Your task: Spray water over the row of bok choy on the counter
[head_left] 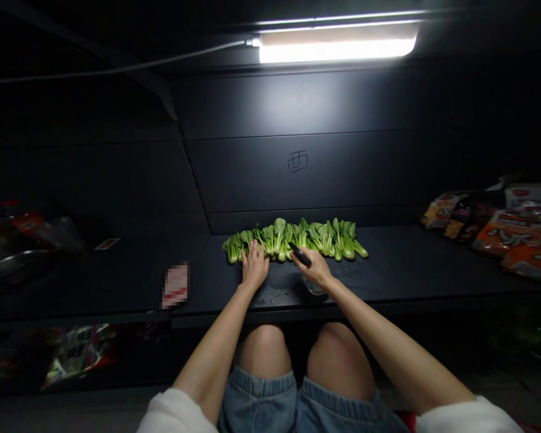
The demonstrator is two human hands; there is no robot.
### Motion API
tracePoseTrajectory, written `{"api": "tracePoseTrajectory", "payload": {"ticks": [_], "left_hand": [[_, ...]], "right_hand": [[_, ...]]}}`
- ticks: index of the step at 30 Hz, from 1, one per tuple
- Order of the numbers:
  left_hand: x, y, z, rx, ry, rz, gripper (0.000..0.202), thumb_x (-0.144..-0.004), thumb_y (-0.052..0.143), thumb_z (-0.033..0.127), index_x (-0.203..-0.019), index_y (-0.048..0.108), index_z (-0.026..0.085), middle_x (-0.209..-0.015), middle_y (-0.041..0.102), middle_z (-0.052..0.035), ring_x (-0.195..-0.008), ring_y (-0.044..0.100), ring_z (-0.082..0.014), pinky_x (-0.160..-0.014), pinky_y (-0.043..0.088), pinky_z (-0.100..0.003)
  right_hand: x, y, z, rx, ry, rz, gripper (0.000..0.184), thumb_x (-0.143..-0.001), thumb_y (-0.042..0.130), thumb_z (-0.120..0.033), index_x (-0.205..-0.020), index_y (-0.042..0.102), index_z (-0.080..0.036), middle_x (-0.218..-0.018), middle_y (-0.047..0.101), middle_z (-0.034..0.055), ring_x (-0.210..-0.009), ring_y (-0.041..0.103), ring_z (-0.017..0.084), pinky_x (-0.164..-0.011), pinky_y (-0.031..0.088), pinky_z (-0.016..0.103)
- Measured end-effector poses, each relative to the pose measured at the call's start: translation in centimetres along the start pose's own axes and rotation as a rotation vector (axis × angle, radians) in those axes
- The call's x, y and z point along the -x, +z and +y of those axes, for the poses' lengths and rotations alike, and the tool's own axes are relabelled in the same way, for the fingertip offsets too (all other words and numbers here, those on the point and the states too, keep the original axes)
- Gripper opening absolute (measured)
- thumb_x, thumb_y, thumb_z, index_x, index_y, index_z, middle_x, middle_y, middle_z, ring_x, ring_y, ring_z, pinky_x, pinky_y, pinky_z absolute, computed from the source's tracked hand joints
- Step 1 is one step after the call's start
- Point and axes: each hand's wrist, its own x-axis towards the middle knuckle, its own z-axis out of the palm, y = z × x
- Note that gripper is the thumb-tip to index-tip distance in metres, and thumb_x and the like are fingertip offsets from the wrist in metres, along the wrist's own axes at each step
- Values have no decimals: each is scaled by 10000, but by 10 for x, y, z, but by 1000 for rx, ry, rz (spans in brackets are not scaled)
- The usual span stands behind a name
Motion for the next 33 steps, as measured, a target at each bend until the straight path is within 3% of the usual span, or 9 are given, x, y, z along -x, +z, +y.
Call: {"api": "tracePoseTrajectory", "payload": {"ticks": [15, 25, 33], "left_hand": [[8, -1, -25, -13, -69, -18, 548, -927, 417, 276, -1451, 408, 114, -1579, 291, -177, -1476, 223, -329, -1168, 226, -588], [11, 3, -37, -14, -104, -25, 574, -918, 444, 289, -1468, 377, 137, -1585, 274, -182, -1484, 196, -318, -1171, 229, -562], [14, 3, -43, -16, -117, -26, 582, -914, 443, 284, -1461, 374, 98, -1580, 273, -203, -1482, 198, -328, -1164, 241, -564]], "right_hand": [[-8, 25, -24, 26, -66, 2, 340, -930, 468, -478, -931, 674, -207, -887, 709, 69, -823, 631, 205, -717, 412, 262], [-12, 28, -39, 104, -66, -94, 342, -938, 463, -475, -867, 670, -212, -806, 690, 66, -749, 612, 192, -656, 362, 249], [-16, 36, -51, 114, -109, -124, 258, -930, 506, -413, -949, 665, -210, -885, 712, 67, -812, 631, 191, -684, 374, 243]]}}
